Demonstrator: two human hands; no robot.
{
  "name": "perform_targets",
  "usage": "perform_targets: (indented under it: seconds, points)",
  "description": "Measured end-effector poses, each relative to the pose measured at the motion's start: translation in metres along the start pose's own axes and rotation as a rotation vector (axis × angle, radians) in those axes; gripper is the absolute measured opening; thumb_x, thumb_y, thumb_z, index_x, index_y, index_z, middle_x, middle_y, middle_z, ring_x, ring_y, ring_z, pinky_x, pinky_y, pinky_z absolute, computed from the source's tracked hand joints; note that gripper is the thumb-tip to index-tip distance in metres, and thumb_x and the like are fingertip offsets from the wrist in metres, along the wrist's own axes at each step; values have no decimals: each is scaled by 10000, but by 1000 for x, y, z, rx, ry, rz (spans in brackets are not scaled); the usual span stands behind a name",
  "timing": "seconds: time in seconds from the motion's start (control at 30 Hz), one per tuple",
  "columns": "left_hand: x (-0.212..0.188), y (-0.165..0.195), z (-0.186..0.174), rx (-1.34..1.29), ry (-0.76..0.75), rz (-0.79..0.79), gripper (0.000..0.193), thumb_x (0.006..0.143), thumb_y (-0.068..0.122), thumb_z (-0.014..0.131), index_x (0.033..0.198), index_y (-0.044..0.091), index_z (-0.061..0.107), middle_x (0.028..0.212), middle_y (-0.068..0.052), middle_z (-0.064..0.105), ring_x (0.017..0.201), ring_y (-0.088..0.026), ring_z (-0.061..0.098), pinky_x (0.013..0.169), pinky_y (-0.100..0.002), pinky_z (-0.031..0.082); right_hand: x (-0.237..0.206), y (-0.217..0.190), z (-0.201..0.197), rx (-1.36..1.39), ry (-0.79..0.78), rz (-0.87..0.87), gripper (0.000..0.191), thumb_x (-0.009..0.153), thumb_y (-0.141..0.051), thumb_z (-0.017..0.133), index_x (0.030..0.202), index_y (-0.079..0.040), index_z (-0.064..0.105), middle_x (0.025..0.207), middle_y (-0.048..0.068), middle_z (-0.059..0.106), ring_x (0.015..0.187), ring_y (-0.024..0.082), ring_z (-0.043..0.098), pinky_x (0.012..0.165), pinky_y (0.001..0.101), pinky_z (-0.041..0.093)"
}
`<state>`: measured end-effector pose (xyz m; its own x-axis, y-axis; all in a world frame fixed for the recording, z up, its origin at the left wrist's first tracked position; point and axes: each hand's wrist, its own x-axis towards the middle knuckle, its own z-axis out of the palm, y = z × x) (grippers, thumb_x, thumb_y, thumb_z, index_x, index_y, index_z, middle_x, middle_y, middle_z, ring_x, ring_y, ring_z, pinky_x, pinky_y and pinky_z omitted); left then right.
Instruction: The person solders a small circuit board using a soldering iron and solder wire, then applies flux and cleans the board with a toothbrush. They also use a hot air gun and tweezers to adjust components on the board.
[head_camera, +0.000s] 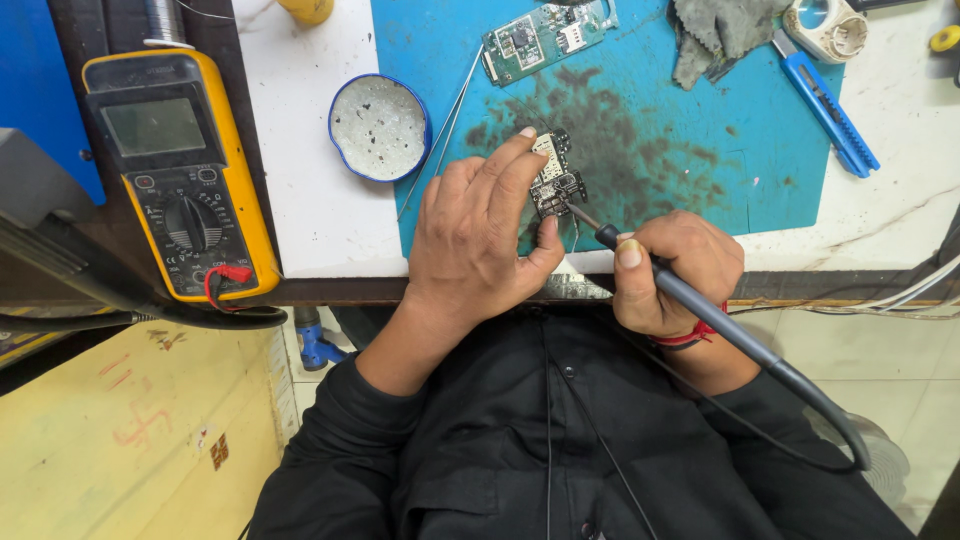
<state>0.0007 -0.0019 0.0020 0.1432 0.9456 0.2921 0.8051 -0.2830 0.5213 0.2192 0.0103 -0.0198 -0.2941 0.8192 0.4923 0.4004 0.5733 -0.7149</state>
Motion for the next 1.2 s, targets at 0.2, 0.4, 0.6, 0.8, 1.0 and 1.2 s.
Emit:
perform_targets:
  seconds: [0.2, 0.4, 0.6, 0.8, 1.0, 1.2]
  points:
    - [0, 0, 0, -12, -3, 0, 586, 859, 237, 780, 1361, 55, 540, 1457, -88, 581, 1056, -278, 594, 938, -393, 483, 0, -1, -1, -1, -2, 11, 154, 1013, -85, 659, 908, -10, 576, 749, 137, 635, 628, 263, 626, 564, 331, 479]
    - [0, 0, 0, -13, 0, 1, 588, 858, 234, 780, 1363, 53, 539, 1459, -88, 580, 1061, -280, 594, 942, -392, 483, 0, -2, -1, 2, -1, 15, 164, 1019, -90, 658, 904, -8, 574, 741, 135, 626, 593, 256, 623, 565, 332, 476]
    - [-1, 0, 0, -11, 2, 0, 589, 861, 235, 780, 1368, 57, 538, 1463, -85, 578, 1067, -278, 594, 943, -392, 483, -2, -1, -3, -1, -9, 26, 165, 1019, -92, 658, 903, -9, 575, 738, 139, 627, 587, 258, 619, 561, 337, 475]
    - [-1, 0, 1, -3, -5, 4, 588, 855, 230, 774, 1360, 50, 535, 1452, -97, 577, 1054, -281, 593, 927, -396, 477, -6, -3, 2, 75, 122, 121, 192, 1009, -164, 651, 1008, 6, 564, 891, 146, 619, 740, 245, 598, 668, 317, 475]
    - [-1, 0, 0, 1, 4, 6, 573, 860, 222, 769, 1355, 52, 537, 1438, -99, 577, 1061, -280, 594, 928, -400, 477, -9, -10, -3, -73, 145, 179, 240, 1063, -137, 752, 1180, -8, 588, 1035, 155, 587, 883, 266, 576, 805, 322, 478]
    - [-1, 0, -2, -21, 33, 2, 544, 890, 206, 774, 1348, 57, 520, 1396, -109, 560, 1142, -293, 601, 981, -407, 490, -7, -4, -7, -53, 17, 44, 158, 1023, -86, 701, 1139, -3, 633, 911, 130, 668, 781, 269, 675, 674, 333, 528]
